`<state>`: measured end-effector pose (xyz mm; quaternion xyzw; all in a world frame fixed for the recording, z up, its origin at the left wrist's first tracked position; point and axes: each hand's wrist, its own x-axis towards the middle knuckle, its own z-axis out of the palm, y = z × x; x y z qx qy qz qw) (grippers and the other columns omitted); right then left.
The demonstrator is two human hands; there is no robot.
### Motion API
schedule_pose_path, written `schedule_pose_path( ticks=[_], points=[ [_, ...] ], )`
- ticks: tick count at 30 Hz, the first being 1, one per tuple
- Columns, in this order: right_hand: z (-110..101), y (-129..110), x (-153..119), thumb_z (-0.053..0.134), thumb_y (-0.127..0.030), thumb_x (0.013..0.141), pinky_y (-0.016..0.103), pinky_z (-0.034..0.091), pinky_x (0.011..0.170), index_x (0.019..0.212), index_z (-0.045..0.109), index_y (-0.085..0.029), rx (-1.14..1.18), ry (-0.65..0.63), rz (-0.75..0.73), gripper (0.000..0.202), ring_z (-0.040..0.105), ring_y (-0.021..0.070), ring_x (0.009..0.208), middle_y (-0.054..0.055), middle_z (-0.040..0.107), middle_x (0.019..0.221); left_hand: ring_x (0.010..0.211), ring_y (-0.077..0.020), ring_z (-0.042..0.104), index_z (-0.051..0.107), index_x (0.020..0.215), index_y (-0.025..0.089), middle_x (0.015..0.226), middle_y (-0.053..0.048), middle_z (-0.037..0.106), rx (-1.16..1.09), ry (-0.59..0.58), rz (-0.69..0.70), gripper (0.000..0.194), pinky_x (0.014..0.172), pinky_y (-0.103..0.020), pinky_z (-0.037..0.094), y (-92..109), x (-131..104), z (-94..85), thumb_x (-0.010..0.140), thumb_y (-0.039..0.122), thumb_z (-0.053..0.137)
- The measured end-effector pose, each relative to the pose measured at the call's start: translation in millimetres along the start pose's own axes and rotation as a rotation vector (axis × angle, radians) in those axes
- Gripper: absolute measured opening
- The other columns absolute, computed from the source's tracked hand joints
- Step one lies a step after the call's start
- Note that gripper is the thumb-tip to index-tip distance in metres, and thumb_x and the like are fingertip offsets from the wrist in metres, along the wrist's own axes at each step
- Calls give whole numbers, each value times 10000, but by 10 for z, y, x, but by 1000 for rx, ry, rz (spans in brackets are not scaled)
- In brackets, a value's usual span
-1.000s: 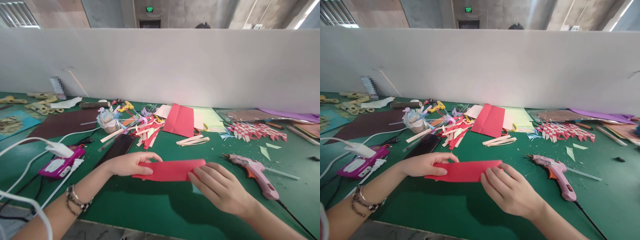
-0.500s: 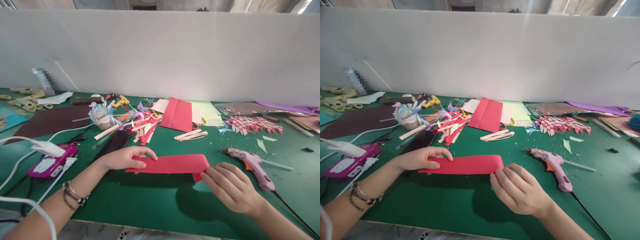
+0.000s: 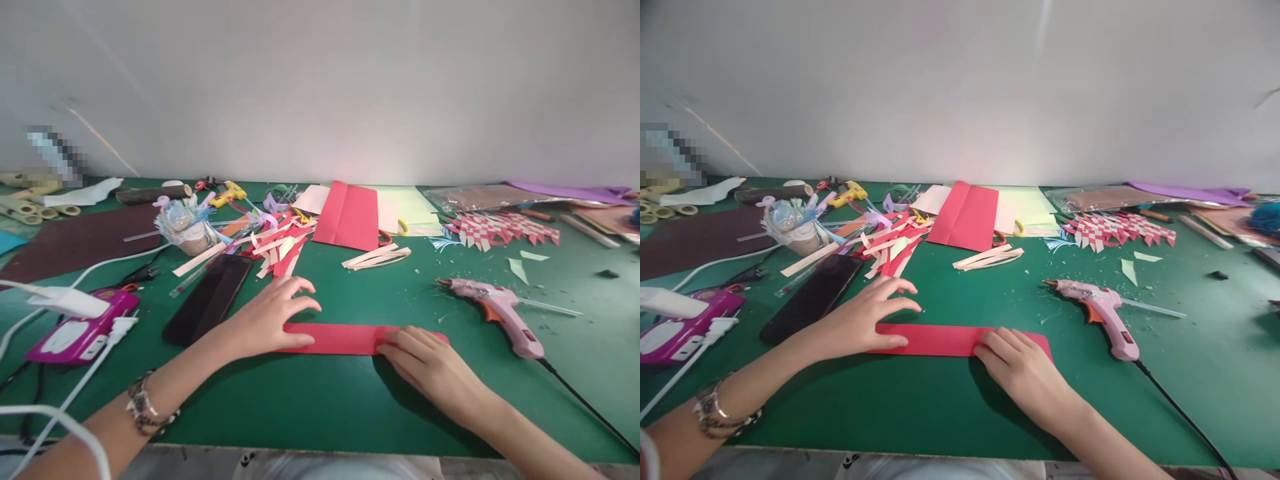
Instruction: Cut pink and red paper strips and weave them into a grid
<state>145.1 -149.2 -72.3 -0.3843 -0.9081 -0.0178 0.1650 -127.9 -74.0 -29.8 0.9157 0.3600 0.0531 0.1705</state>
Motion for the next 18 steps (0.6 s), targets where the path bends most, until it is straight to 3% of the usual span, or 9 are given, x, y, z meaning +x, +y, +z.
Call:
schedule_pose_path(
  ticks=[3,6,9,13,18],
  points=[
    [69,-28,15,356,-190,902,280,481,682,963,582,-182,77,-29,103,235,553,152,794,67,601,920,940,-217,491,574,1000,198,1049,-44,529,70,-53,140,401,794,-321,399,218,129,177,713,473,625],
    [38,8,62,442,-217,869,292,487,707,995,569,-202,157,-68,179,180,549,159,832,57,587,964,864,-209,515,555,1016,173,988,-51,544,124,-52,165,427,712,-306,410,341,266,319,732,490,598],
    [2,70,104,515,-233,830,286,487,723,999,567,-220,244,-104,202,177,542,156,852,45,576,980,832,-190,528,549,1013,173,966,-47,544,138,-36,155,320,675,-281,403,355,347,371,804,415,545],
    [-11,116,152,477,-209,852,288,474,708,952,579,-208,251,-111,197,143,544,154,817,38,587,918,766,-160,540,576,915,177,873,-21,565,122,-44,167,180,652,-261,380,335,352,345,867,320,477],
    [-7,171,215,415,-185,880,253,450,629,835,576,-188,256,-127,221,167,537,132,715,26,580,805,717,-139,541,568,787,165,751,-4,578,118,1,96,231,628,-249,350,316,314,380,908,269,401]
  ],
)
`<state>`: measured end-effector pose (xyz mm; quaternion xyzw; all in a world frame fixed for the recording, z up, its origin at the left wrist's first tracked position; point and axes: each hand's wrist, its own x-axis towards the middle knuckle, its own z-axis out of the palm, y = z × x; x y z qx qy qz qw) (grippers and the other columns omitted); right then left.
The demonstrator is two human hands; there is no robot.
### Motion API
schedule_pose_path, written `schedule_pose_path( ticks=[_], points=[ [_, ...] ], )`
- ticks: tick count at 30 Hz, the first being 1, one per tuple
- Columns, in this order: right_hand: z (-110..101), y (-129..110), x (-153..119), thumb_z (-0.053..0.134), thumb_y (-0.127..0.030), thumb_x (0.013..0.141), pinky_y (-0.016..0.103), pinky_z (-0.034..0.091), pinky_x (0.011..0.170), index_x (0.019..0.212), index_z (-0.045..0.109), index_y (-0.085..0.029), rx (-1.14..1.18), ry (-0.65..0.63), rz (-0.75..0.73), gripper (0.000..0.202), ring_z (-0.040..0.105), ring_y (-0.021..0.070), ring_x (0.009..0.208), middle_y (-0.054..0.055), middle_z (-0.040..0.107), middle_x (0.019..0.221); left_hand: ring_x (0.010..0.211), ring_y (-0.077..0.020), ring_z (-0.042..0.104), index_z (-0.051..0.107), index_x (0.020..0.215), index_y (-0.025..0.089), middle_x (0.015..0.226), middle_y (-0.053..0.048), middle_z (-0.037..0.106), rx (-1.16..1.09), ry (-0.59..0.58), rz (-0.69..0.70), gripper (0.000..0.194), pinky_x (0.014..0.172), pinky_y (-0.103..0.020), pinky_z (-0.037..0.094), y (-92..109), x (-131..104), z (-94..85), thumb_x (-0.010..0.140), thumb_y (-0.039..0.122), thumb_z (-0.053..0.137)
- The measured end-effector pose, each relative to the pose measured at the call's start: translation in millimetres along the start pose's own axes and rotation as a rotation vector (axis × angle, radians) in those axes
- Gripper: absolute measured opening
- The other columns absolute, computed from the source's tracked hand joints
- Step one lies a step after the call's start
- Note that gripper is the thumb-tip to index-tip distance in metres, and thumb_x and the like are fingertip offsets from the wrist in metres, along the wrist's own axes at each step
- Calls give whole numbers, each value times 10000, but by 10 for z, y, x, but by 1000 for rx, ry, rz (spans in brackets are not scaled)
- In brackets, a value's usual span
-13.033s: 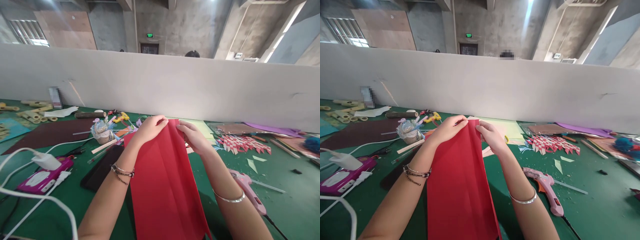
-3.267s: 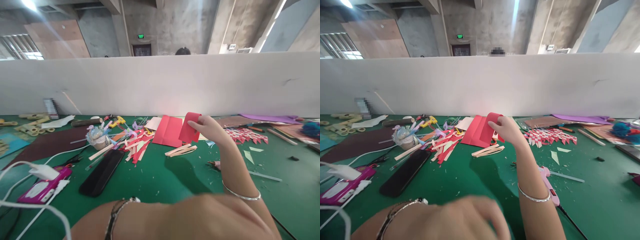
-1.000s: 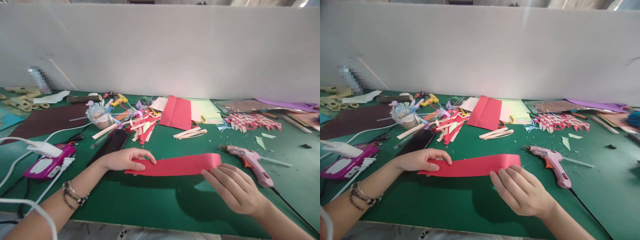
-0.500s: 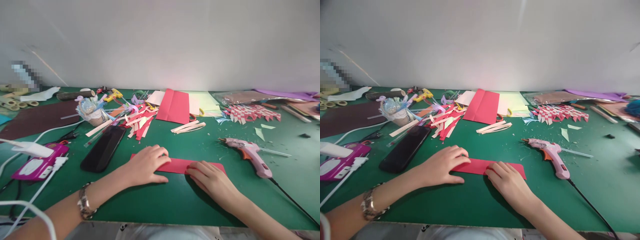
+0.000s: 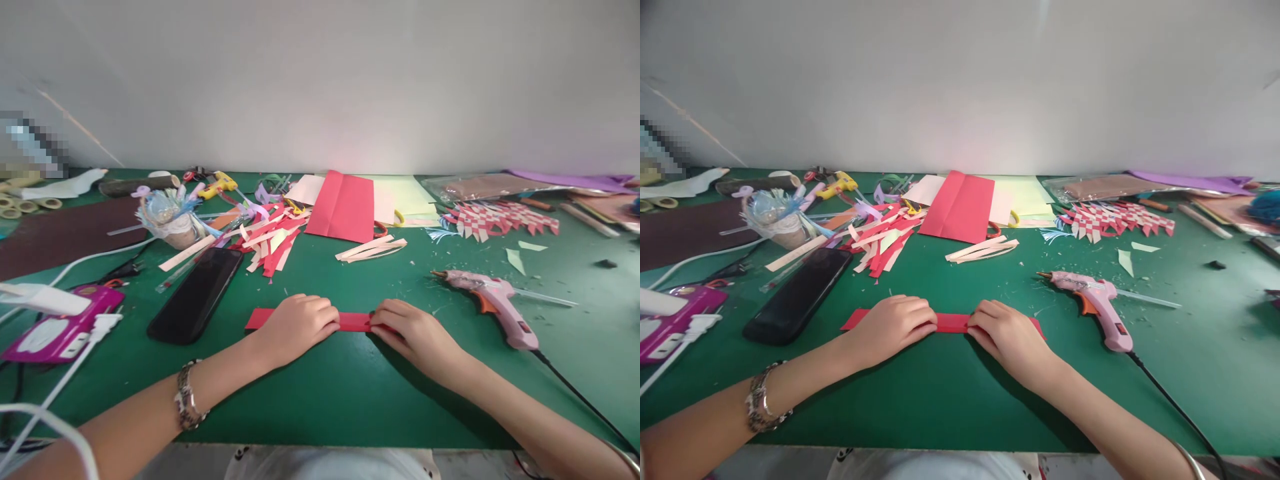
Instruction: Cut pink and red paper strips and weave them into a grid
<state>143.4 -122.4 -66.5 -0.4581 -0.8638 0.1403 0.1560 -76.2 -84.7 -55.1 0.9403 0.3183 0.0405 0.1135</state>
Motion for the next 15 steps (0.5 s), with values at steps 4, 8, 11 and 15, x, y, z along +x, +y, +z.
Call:
schedule_pose_path(
  ticks=[4,8,11,15],
  points=[
    [30,12,37,458,-201,853,310,449,647,754,566,-172,-191,48,9,149,527,152,658,19,566,709,713,-147,519,558,901,171,798,-27,559,165,51,82,222,603,-261,341,-26,-21,84,924,223,343],
    [86,-77,9,389,-136,872,457,311,958,981,585,-167,-381,123,-137,226,563,184,880,52,635,914,768,-157,506,544,1003,203,918,-42,555,252,112,209,236,621,-265,355,-46,-20,112,926,182,323],
    [122,-164,-73,395,-316,885,405,300,1001,1290,389,-118,-352,24,-242,451,406,214,1191,102,487,1281,787,-162,515,553,1029,192,948,-51,582,238,83,269,268,651,-276,375,-69,-33,100,923,152,310],
    [126,-166,-270,329,-457,879,437,304,1000,1393,166,-85,-361,-72,-219,655,223,235,1309,104,241,1433,960,-179,522,520,1153,226,1116,-50,581,58,13,213,296,790,-293,390,-147,-168,49,923,190,337]
  ],
)
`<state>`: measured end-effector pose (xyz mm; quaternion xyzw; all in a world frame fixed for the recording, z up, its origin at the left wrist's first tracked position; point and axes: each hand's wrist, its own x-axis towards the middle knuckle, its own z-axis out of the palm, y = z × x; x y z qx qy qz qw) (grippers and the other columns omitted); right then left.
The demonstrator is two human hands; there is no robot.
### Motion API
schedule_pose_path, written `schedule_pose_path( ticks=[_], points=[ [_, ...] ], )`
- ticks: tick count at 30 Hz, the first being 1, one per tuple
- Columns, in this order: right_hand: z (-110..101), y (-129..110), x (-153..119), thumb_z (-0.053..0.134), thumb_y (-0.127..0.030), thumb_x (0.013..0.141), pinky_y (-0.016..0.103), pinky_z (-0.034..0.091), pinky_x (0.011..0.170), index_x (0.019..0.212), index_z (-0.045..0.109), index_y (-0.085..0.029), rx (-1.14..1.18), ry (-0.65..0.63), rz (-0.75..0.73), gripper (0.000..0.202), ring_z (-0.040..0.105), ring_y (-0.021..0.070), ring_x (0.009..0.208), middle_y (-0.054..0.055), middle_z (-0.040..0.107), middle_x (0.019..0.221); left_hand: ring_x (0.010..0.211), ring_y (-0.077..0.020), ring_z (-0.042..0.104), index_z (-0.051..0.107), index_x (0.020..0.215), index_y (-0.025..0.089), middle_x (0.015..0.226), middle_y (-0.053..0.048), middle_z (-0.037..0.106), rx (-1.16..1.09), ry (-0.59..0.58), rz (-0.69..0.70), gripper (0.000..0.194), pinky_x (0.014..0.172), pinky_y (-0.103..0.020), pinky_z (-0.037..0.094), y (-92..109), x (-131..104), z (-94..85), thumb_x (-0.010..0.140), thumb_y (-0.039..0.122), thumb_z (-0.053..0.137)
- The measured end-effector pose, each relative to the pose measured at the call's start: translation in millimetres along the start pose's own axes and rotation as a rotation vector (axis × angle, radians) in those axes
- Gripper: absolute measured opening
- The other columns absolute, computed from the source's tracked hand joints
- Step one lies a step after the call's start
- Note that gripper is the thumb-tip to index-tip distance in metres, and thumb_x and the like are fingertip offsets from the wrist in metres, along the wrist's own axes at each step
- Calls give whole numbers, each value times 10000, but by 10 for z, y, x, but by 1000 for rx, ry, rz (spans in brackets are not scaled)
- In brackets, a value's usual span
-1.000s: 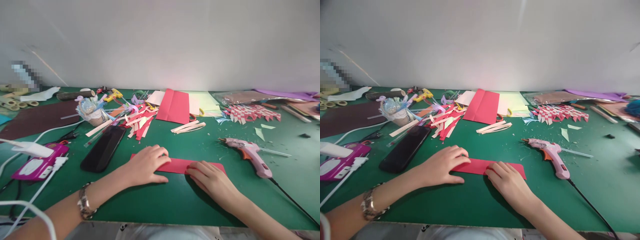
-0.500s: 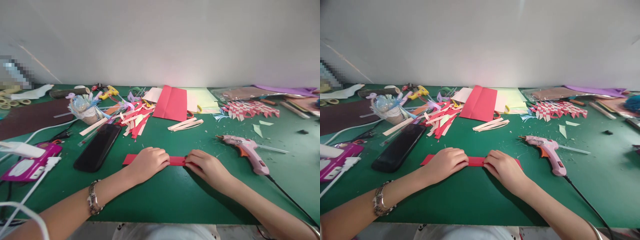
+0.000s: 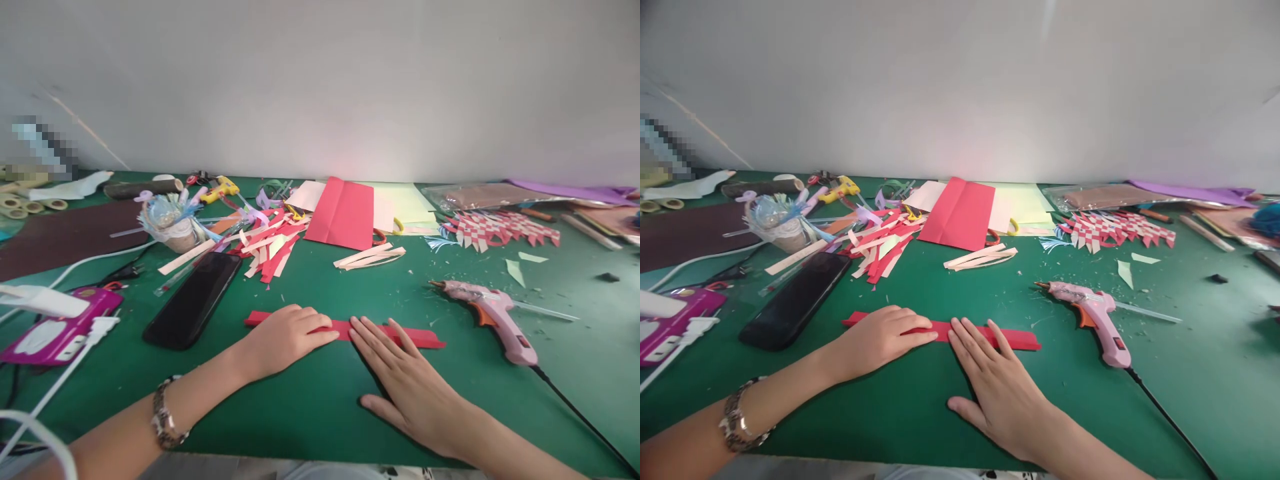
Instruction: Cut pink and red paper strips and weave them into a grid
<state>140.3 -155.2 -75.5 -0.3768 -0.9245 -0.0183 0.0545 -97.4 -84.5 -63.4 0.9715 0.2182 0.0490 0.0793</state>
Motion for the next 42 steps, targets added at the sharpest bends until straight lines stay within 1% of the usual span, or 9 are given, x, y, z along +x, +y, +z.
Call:
schedule_pose_path(
  ticks=[2,4,8,15,23,27,32,38,42],
  points=[
    [9,24,-129,323,-463,877,425,325,987,1400,135,-93,-24,-12,36,669,220,233,1312,97,212,1440,1123,-198,457,422,1269,262,1247,-40,514,-124,-36,-46,356,925,-318,344,-20,-139,-45,918,272,365],
    [20,57,-256,335,-468,868,398,365,955,1402,125,-89,-60,-9,78,688,249,228,1303,100,225,1433,1234,-217,359,244,1368,297,1366,-18,387,-202,-98,-131,489,1027,-363,251,-22,-300,-93,904,379,373],
    [39,92,-458,375,-470,842,379,406,914,1399,147,-73,-157,55,135,721,339,230,1260,116,294,1402,1300,-223,250,35,1403,296,1444,3,203,-156,-153,-287,623,1063,-372,196,35,-612,-127,891,444,359],
    [50,79,-619,419,-460,809,377,459,851,1399,155,-74,-226,141,213,753,447,239,1183,114,400,1347,1285,-254,282,30,1409,261,1445,-31,196,80,-34,-507,649,1027,-378,288,189,-895,4,883,424,373],
    [139,53,-694,401,-453,828,407,418,915,1408,123,-113,-196,118,261,728,397,236,1223,93,350,1382,1300,-243,248,12,1407,271,1451,-24,171,110,-7,-519,643,1047,-397,243,245,-887,32,886,434,351],
    [165,35,-735,390,-442,846,431,362,971,1412,81,-137,-140,92,305,714,347,229,1257,88,312,1403,1310,-240,221,35,1407,274,1456,-22,164,95,-4,-525,628,1056,-417,211,258,-890,45,886,445,342],
    [163,44,-733,363,-448,864,442,326,995,1408,117,-180,-63,90,339,654,322,217,1272,80,313,1407,1289,-240,264,181,1389,257,1436,-33,246,18,43,-538,565,1047,-412,224,295,-869,13,881,434,354],
    [91,23,-701,382,-378,872,423,360,954,1287,381,-161,91,215,421,469,419,229,1185,93,450,1310,1181,-231,370,362,1279,199,1300,-84,414,3,172,-566,448,985,-382,298,348,-842,0,867,372,391],
    [64,39,-715,431,-316,852,387,435,804,1133,527,-173,176,313,434,330,526,232,970,100,565,1079,1014,-219,464,525,1029,178,1069,-78,516,-14,250,-539,274,885,-344,365,327,-860,30,850,355,415]
  ],
)
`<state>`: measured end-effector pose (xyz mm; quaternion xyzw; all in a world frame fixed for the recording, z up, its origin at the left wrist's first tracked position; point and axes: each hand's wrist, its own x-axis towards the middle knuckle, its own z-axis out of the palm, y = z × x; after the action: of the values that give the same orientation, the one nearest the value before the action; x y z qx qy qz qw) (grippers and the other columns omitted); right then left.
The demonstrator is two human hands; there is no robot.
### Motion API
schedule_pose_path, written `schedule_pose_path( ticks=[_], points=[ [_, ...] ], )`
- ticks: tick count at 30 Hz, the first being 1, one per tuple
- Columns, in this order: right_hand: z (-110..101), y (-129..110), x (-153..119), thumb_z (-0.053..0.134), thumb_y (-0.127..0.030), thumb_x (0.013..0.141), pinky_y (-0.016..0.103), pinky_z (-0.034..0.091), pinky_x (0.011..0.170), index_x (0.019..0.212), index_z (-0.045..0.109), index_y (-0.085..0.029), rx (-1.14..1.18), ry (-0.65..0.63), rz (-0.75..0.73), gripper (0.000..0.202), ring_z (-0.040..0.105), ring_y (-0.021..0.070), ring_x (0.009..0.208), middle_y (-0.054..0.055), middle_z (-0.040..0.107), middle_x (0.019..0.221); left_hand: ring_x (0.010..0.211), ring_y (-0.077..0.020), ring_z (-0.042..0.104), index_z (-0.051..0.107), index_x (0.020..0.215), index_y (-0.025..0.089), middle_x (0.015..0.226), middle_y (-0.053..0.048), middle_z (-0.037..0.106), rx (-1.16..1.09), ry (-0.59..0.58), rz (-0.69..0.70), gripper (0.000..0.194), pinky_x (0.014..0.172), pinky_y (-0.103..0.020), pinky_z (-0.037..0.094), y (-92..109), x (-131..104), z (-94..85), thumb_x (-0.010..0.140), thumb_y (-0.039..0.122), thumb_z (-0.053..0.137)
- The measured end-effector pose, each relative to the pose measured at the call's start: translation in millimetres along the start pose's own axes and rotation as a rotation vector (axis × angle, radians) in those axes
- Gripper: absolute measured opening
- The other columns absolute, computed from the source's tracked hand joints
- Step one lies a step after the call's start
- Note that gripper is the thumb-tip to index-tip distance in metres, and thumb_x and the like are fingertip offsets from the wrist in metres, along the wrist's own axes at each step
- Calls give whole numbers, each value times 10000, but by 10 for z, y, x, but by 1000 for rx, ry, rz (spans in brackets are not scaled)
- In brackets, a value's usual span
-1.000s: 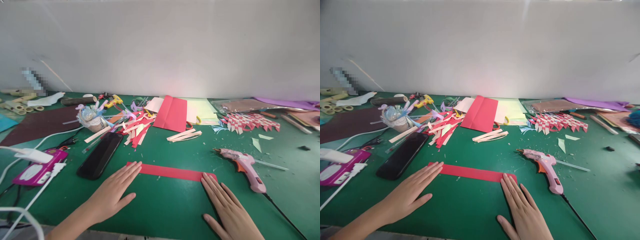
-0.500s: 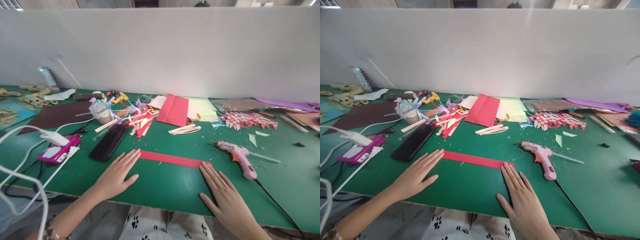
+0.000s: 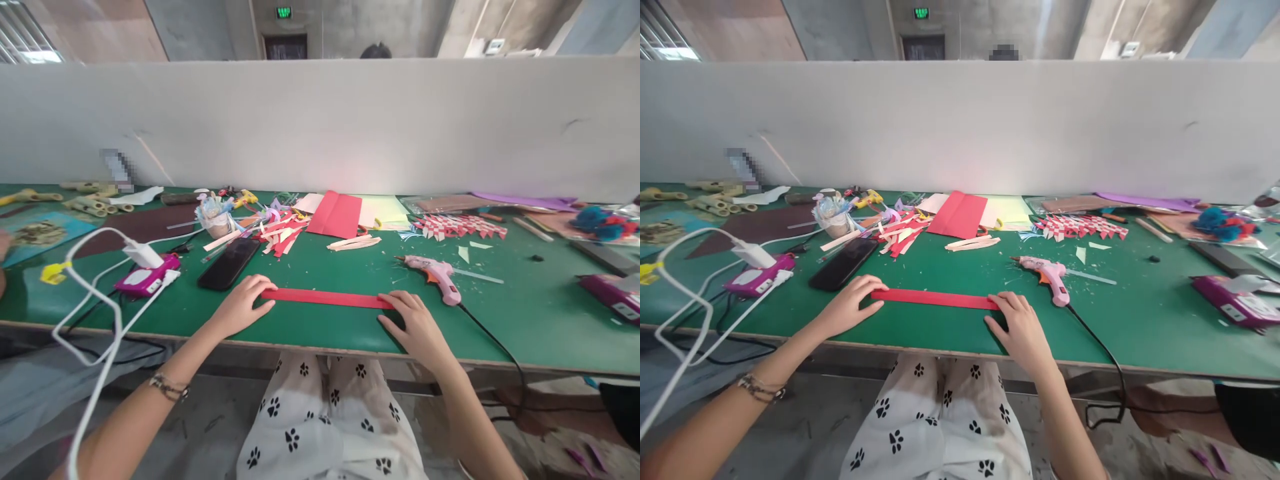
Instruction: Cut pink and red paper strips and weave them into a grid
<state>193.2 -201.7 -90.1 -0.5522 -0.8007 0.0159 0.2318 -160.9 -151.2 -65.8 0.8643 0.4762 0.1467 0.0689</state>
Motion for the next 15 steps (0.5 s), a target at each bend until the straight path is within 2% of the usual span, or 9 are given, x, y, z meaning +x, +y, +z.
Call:
schedule_pose_path(
  ticks=[2,5,7,10,12,15],
  points=[
    [6,17,-7,440,-289,848,368,436,749,1017,583,-189,40,21,-16,244,537,224,885,90,578,977,926,-197,497,551,878,180,970,-59,527,-49,18,17,210,822,-307,390,-24,-5,17,843,340,420],
    [28,16,-21,432,-234,849,338,421,705,865,599,-194,78,16,-42,172,528,202,803,73,579,894,819,-169,521,545,780,178,911,-45,523,-117,48,25,184,755,-274,402,-37,-20,29,823,324,441],
    [34,-4,-22,421,-197,848,329,410,691,840,592,-191,61,22,-59,170,508,197,786,70,570,887,763,-158,523,546,745,173,880,-40,528,-158,54,29,185,732,-267,403,-21,-29,10,806,327,464],
    [-11,-42,17,417,-159,838,336,393,697,862,598,-199,-3,97,-92,187,469,201,799,79,533,946,718,-150,527,550,673,168,790,-31,551,-283,-17,44,269,715,-256,400,43,1,-79,837,333,414],
    [-95,-72,89,426,-154,829,359,381,732,864,611,-214,-38,196,-94,197,450,213,840,84,487,1006,752,-154,536,577,696,169,788,-33,571,-403,-80,55,339,729,-251,397,121,84,-169,874,341,345],
    [-285,-150,289,457,-181,823,412,345,816,825,639,-240,-35,355,-72,191,415,243,947,79,404,1098,843,-162,530,599,939,177,964,-55,568,-587,-132,43,347,752,-249,398,304,332,-293,880,397,338]
  ],
)
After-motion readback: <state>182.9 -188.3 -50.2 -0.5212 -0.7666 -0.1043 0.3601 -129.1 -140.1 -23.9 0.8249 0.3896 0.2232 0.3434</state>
